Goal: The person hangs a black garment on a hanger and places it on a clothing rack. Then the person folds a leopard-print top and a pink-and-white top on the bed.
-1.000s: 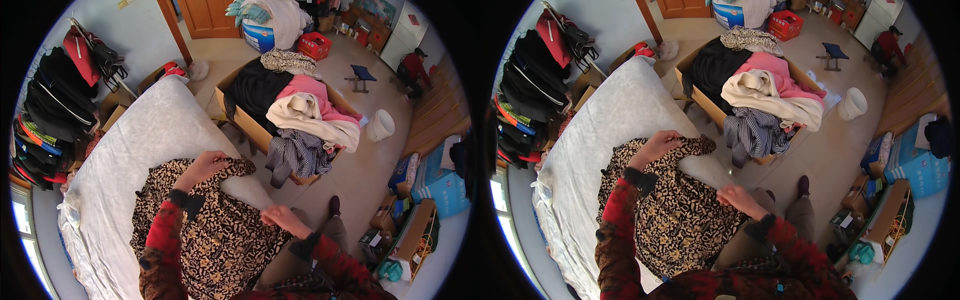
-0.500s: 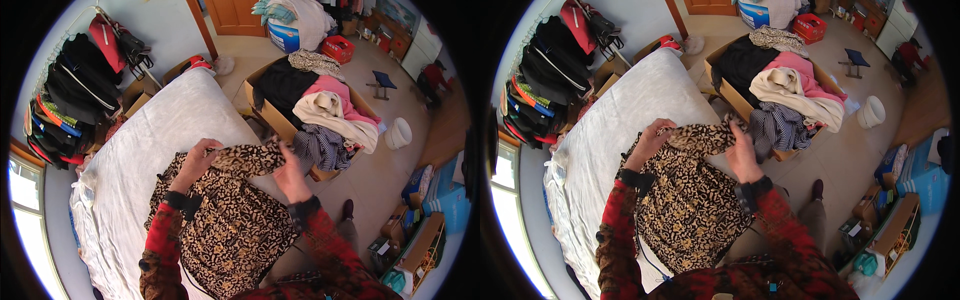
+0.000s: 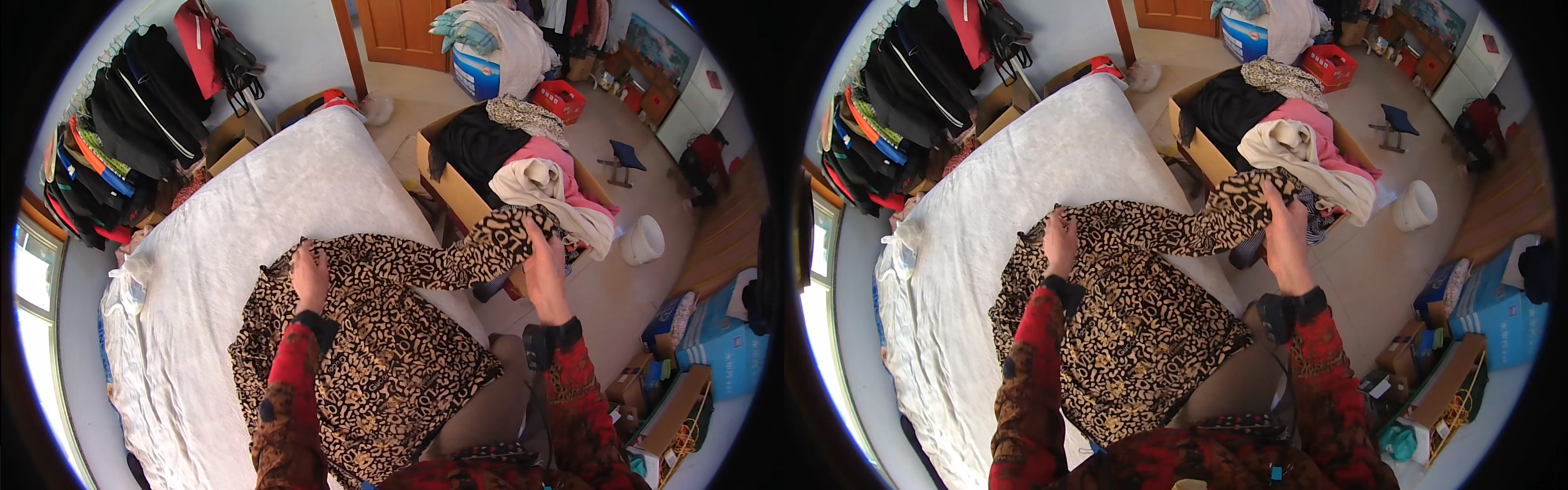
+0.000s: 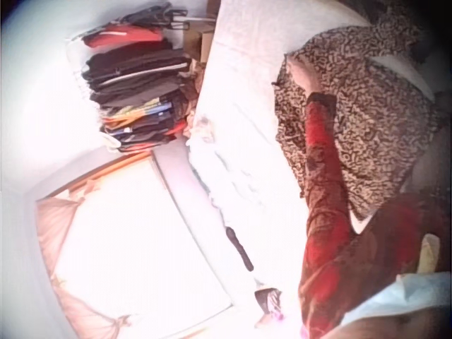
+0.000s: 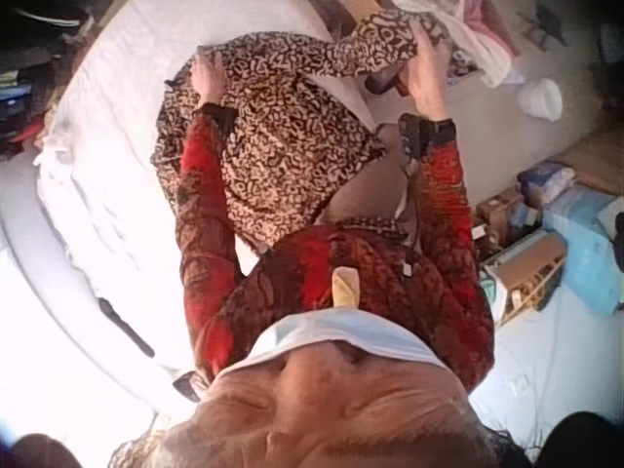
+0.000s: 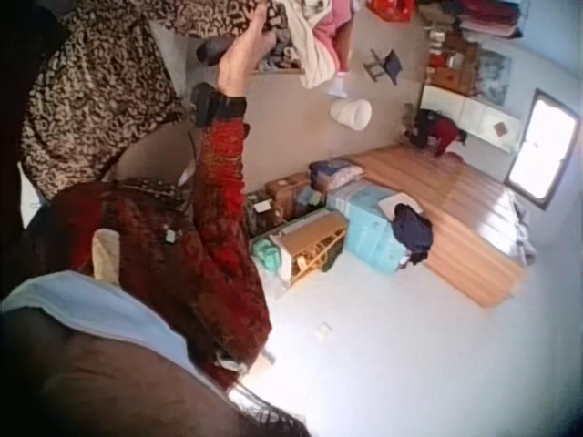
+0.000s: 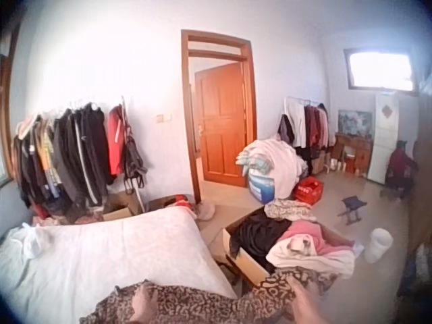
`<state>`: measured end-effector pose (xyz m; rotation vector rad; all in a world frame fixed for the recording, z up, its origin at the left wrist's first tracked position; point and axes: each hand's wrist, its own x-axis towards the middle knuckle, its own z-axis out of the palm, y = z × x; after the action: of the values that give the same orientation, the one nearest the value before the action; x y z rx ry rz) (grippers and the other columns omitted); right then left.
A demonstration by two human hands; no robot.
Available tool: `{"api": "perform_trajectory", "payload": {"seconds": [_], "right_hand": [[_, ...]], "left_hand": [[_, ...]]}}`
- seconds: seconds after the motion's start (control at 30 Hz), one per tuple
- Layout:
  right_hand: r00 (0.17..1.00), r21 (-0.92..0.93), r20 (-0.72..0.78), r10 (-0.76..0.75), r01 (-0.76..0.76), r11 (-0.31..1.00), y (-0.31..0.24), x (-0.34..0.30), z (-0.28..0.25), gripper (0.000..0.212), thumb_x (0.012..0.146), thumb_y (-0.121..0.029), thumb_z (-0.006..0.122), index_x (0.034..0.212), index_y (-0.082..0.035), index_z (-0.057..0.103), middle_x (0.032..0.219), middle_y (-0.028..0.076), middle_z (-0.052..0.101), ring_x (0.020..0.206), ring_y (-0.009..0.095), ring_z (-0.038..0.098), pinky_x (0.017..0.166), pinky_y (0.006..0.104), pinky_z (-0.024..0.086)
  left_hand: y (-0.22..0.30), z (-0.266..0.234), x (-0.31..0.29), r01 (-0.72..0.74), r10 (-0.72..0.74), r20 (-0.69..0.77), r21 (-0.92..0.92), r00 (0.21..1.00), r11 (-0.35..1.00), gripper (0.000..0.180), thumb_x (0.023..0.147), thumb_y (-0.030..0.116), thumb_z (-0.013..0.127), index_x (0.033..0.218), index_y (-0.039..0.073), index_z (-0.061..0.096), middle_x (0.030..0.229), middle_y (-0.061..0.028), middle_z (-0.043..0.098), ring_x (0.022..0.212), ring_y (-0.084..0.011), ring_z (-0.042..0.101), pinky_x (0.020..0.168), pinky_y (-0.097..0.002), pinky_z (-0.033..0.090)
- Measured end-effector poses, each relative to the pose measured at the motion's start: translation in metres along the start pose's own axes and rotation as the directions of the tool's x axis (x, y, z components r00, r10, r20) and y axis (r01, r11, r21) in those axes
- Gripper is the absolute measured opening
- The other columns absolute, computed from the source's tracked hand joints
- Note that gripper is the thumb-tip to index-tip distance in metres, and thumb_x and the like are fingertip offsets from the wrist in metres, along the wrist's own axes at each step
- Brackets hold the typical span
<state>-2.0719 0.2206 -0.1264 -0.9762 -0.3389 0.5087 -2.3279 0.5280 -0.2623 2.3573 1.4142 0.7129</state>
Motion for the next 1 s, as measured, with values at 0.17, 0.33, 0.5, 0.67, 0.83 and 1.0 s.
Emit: {"api": "perform_trajectory", "payload": {"seconds": [0.17,0.33,0.5,0.67,0.83,1.0], "right_hand": [[0.978,-0.304,-0.208,0.022,-0.086,0.949,-0.011,-0.025,-0.025,0.022,0.089,-0.013,0.065,0.107,0.000,0.061,0.099,0.004,0.066,0.084,0.012,0.063,0.077,0.0272,0.051],[0.986,-0.094,-0.165,0.040,-0.056,0.994,-0.032,-0.007,-0.033,0.023,0.087,-0.011,0.066,0.107,-0.002,0.060,0.100,0.007,0.067,0.090,0.016,0.065,0.077,0.0316,0.054],[0.998,0.044,-0.061,0.006,-0.004,0.999,-0.039,0.032,-0.027,0.031,0.090,-0.021,0.063,0.114,-0.002,0.056,0.106,0.009,0.066,0.092,0.018,0.065,0.083,0.0346,0.052],[0.983,-0.140,-0.177,0.043,-0.068,0.988,-0.012,0.046,-0.030,0.026,0.091,-0.025,0.063,0.105,-0.004,0.057,0.099,0.007,0.066,0.087,0.017,0.065,0.076,0.0323,0.052],[0.973,-0.157,-0.225,0.060,-0.097,0.983,-0.012,0.039,-0.027,0.021,0.091,-0.024,0.063,0.102,-0.007,0.058,0.094,0.005,0.067,0.081,0.013,0.065,0.070,0.0266,0.050],[0.994,-0.325,-0.077,-0.079,0.050,0.944,-0.016,0.002,0.018,0.026,0.092,-0.022,0.063,0.106,0.000,0.063,0.093,0.000,0.066,0.079,0.007,0.060,0.070,0.0231,0.048]], "left_hand": [[-0.012,-0.006,0.045,0.243,-0.256,0.075,0.145,0.964,0.959,0.050,0.080,0.048,0.067,0.096,0.000,0.065,0.086,-0.0185,0.068,0.082,-0.0361,0.066,0.071,-0.0448,0.052],[-0.033,-0.007,0.084,0.289,-0.284,0.064,-0.318,0.957,0.903,0.031,0.086,0.028,0.064,0.081,-0.003,0.066,0.071,-0.0138,0.068,0.064,-0.0241,0.066,0.055,-0.0358,0.048],[-0.059,-0.009,0.090,0.454,-0.438,0.233,-0.729,0.868,0.512,0.021,0.094,0.018,0.056,0.101,-0.001,0.062,0.080,-0.0073,0.069,0.061,-0.0128,0.064,0.049,-0.0243,0.046],[-0.063,0.000,0.070,0.445,-0.321,0.309,-0.594,0.895,0.670,0.044,0.093,0.021,0.058,0.130,-0.002,0.049,0.108,-0.0099,0.064,0.097,-0.0150,0.062,0.078,-0.0254,0.048],[-0.039,-0.021,0.031,0.229,-0.205,0.111,-0.613,0.972,0.756,0.038,0.092,0.021,0.060,0.120,-0.004,0.055,0.101,-0.0123,0.066,0.091,-0.0176,0.062,0.080,-0.0287,0.049],[0.033,-0.062,-0.062,0.417,-0.020,0.467,-0.769,0.884,0.485,0.045,0.093,0.044,0.055,0.112,0.003,0.062,0.101,-0.0100,0.069,0.089,-0.0171,0.067,0.079,-0.0317,0.054]]}}
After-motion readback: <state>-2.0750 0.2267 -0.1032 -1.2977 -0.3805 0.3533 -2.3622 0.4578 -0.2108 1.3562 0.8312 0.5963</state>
